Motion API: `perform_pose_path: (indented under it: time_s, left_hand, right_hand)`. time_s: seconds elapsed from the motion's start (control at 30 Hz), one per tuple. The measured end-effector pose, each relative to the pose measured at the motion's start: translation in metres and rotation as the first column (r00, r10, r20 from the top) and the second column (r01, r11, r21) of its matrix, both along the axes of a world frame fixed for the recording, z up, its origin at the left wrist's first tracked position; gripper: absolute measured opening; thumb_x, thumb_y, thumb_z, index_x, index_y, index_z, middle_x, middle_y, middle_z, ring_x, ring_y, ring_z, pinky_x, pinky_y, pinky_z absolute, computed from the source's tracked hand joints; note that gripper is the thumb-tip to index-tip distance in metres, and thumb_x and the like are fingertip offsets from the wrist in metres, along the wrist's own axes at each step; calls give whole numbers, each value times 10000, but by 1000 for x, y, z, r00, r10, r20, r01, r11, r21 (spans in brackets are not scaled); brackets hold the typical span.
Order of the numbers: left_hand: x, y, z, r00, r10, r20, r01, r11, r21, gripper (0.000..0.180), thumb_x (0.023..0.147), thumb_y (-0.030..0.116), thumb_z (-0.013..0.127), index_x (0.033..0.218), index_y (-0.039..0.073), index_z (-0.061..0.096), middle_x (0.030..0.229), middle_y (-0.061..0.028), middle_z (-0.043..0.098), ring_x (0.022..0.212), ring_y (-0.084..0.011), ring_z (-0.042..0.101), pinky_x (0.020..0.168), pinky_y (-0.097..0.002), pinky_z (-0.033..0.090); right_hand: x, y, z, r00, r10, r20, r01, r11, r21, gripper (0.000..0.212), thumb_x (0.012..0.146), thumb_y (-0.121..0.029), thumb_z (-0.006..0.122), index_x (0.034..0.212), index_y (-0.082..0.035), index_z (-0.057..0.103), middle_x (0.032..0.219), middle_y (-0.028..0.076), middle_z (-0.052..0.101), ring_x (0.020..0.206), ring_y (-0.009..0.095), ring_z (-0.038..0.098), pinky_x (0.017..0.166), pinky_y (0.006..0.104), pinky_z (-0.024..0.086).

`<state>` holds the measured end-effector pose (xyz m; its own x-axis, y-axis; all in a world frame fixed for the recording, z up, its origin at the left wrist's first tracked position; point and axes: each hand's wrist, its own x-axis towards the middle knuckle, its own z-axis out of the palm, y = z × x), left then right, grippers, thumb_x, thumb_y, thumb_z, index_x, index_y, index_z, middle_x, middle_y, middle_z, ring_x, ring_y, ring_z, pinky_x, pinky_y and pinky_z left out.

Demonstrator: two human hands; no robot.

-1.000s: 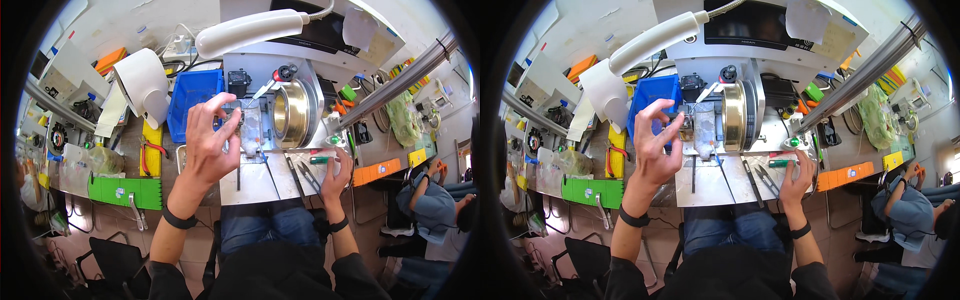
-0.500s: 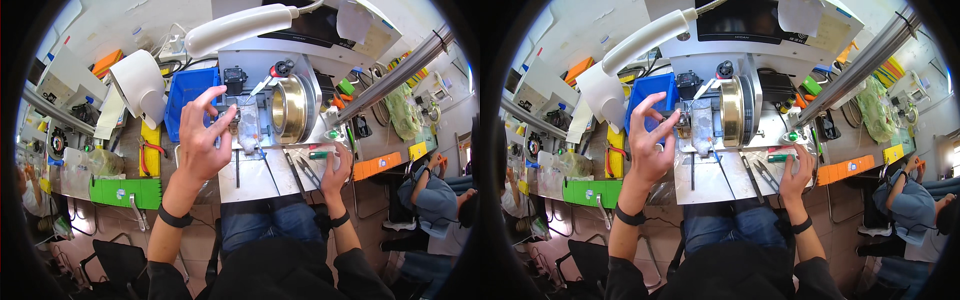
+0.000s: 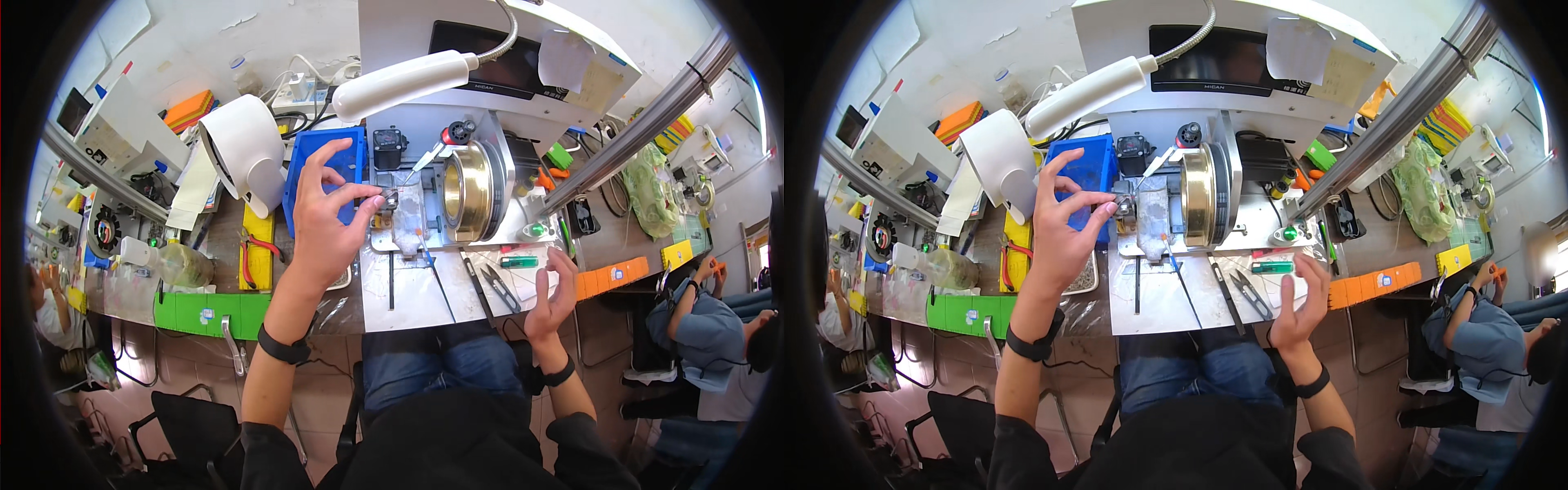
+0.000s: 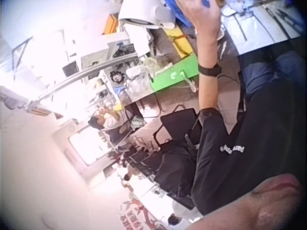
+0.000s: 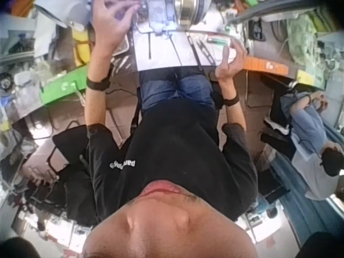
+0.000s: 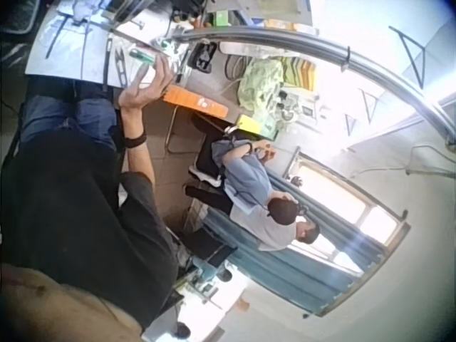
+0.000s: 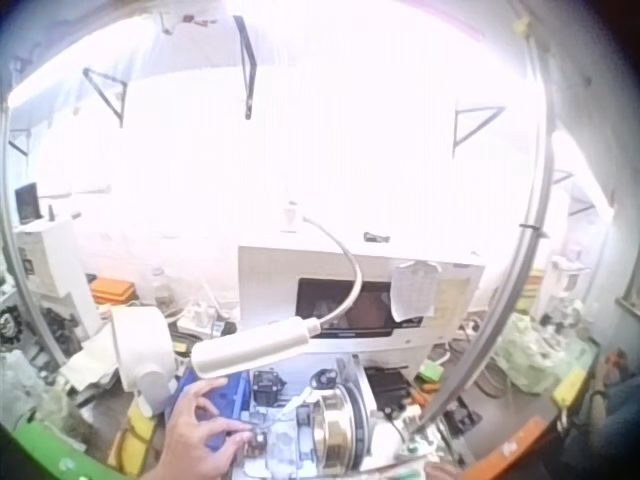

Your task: Assembling and gluing small components using a precision fixture and tweezers.

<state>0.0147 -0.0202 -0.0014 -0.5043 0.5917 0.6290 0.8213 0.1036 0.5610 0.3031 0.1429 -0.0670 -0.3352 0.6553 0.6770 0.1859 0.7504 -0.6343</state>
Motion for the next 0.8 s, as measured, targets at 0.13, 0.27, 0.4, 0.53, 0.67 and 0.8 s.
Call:
perform_pose_path:
  time_s: [0.13,0.27,0.4,0.53,0.67,0.8]
  left_hand:
    - [3,0,6,999,10,-38,-9,1000,22,120,703,77,790,815,64,750,1286,-76,553,798,-193,516,783,-327,467]
    - [9,3,10,998,12,56,-11,1000,-26,69,784,66,748,823,40,697,1280,-105,486,880,-197,534,846,-343,462]
    - [15,9,8,998,-34,55,33,999,2,60,848,42,680,870,14,631,1264,-153,426,946,-246,564,871,-370,465]
    - [24,13,1,997,-72,34,71,997,33,87,845,35,668,906,-4,620,1229,-173,444,898,-281,582,822,-385,481]
    - [30,11,-4,998,-48,45,48,999,2,91,846,36,664,926,14,626,1199,-162,473,859,-279,575,809,-391,472]
    - [35,10,-5,999,-20,-32,20,1000,-5,107,837,42,672,938,35,638,1186,-143,492,836,-264,592,771,-379,487]
  right_hand:
    - [-13,-30,62,887,422,186,-378,897,-231,259,897,-43,626,1141,45,626,1120,161,636,979,257,613,873,339,487]
    - [-60,-56,85,672,740,-6,-533,479,-698,284,955,-156,606,1158,43,614,1137,153,616,902,194,618,822,312,504]
    - [-107,-73,83,683,586,-436,-524,-22,-851,354,1023,-249,504,1241,23,562,1144,115,588,852,165,617,769,312,511]
    - [-150,-79,72,783,374,-498,-567,99,-817,310,1039,-264,478,1186,-1,550,1048,71,578,765,110,578,672,270,487]
    - [-167,-75,66,819,249,-517,-562,167,-810,257,1032,-275,506,1061,-30,578,830,7,572,653,55,507,594,229,432]
    - [-169,-73,66,828,211,-520,-537,32,-843,224,1020,-255,526,1029,-41,590,720,-28,529,618,45,479,575,216,406]
